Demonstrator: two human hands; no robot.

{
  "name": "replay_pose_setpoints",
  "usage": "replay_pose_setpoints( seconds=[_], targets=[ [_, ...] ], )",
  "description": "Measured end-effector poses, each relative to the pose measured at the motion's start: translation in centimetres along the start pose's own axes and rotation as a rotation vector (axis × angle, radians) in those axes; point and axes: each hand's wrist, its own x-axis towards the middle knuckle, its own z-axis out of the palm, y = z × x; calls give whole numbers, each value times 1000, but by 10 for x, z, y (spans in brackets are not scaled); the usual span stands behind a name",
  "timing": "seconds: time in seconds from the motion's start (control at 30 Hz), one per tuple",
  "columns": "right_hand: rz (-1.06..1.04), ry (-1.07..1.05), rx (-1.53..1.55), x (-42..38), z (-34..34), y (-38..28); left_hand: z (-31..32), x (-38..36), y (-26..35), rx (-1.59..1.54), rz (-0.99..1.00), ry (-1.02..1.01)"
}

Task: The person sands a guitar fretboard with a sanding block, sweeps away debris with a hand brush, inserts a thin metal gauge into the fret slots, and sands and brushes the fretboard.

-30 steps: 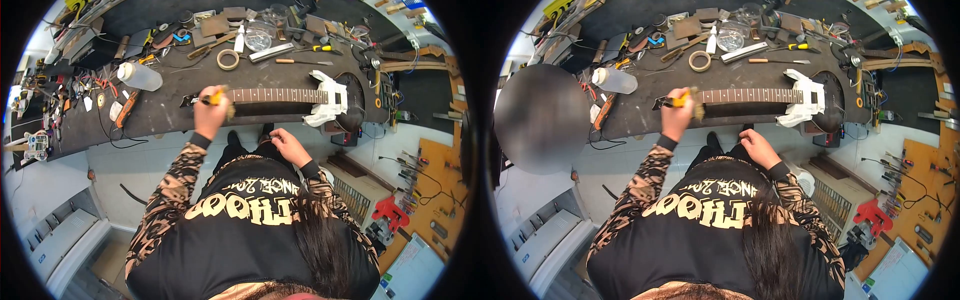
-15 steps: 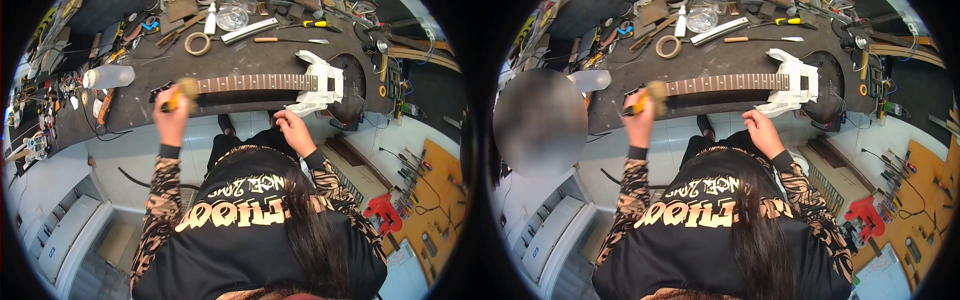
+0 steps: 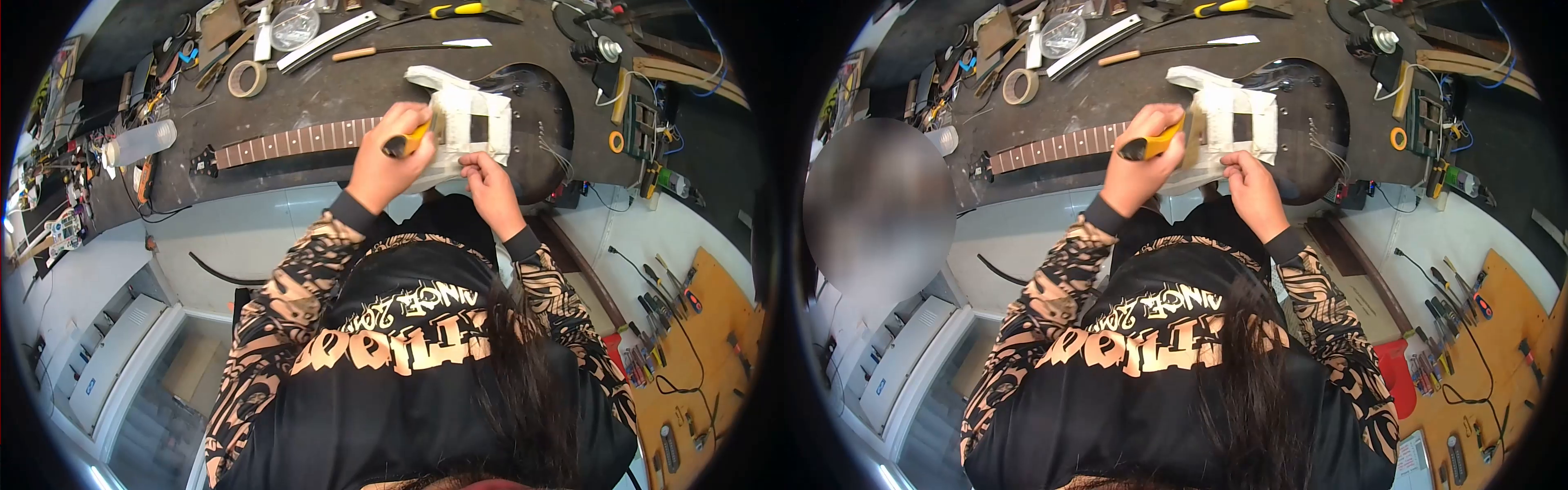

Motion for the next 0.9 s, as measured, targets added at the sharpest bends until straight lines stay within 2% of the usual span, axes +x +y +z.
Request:
replay_pose_setpoints(
  seconds=[0.03, 0.07, 0.13, 0.2, 0.27, 0.3, 0.4, 0.43, 0.47, 0.53, 0.6, 0.67, 0.77, 0.8, 0.87, 0.9],
  targets=[
    [-3, -13, 2, 0, -5, 1, -6, 4, 2, 9, -44, -80],
    [-11, -19, 6, 1, -8, 2, -20, 6, 5, -32, -250, -294],
    [-24, -39, 15, 0, -11, -1, -21, 2, 13, -88, -249, -114],
    [-28, -62, 28, 1, -12, -2, -8, 13, 10, 77, 112, 128],
    [-44, -81, 44, 3, -10, 2, 10, 6, 6, -9, 8, 13],
    [-73, -84, 48, 5, -8, 3, 7, 6, 13, 112, -111, -161],
    [-70, -109, 32, 5, -12, 2, -8, 7, 35, 23, -367, -222],
    [-60, -117, 39, 6, -12, 3, -5, 6, 37, -48, -336, -83],
    [-50, -124, 43, 7, -13, 5, 3, 8, 27, 123, -49, 121],
    [-47, -136, 50, 7, -14, 6, 6, 15, 23, 195, 200, 175],
    [-65, -142, 59, 9, -13, 6, -2, 7, 23, 349, -83, -229],
    [-68, -134, 46, 10, -13, 5, -12, 4, 32, 264, -200, -216],
    [-42, -147, 38, 10, -13, 7, 5, 8, 40, -60, -182, 56],
    [-31, -157, 40, 11, -12, 8, 14, 8, 33, -11, -47, 125],
    [-57, -155, 19, 12, -12, 9, 15, 1, 17, 135, -113, 25],
    [-54, -161, 20, 13, -14, 6, 8, -9, -3, 101, -144, 54]
  ],
)
